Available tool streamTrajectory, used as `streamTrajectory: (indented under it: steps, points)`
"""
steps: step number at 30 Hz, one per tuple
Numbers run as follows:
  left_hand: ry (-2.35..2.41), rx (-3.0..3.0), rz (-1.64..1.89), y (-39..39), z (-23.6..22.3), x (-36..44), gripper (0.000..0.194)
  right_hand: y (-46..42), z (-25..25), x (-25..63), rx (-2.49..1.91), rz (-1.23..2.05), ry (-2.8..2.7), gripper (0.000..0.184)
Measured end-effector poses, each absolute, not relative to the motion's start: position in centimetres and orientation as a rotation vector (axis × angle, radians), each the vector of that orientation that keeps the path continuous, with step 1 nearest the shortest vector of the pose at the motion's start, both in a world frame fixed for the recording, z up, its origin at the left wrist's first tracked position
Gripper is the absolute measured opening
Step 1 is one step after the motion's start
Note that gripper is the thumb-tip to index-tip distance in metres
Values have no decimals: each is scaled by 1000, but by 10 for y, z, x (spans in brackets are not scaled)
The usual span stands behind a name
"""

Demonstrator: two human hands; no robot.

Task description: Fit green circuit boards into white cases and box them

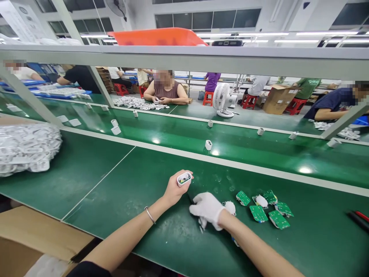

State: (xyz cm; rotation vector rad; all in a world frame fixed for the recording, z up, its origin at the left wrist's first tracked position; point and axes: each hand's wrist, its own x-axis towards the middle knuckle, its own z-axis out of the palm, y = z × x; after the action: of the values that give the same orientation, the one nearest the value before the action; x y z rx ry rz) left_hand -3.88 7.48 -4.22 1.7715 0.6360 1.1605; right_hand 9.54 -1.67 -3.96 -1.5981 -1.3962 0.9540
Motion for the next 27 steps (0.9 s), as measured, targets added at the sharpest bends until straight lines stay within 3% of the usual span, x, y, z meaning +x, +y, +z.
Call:
streamTrajectory:
  steps: [3,5,8,18,27]
  points:
    - [654,1727,1154,71,-41,-35,22,-23,-20,132,-1355,1354,-1038,30]
    - [645,1701,1092,66,-41,-32,20,-26,-7,145,-1108,1438,-651,36]
    - [606,1704,977,57,-41,-26,17,-28,2,146,-956,1278,-412,43]
    - [535,1805,866,46,-41,-22,14,-33,-26,120,-1129,892,-360,44]
    - [499,1880,829,43,-35,-24,9,-30,-19,115,-1097,976,-326,46]
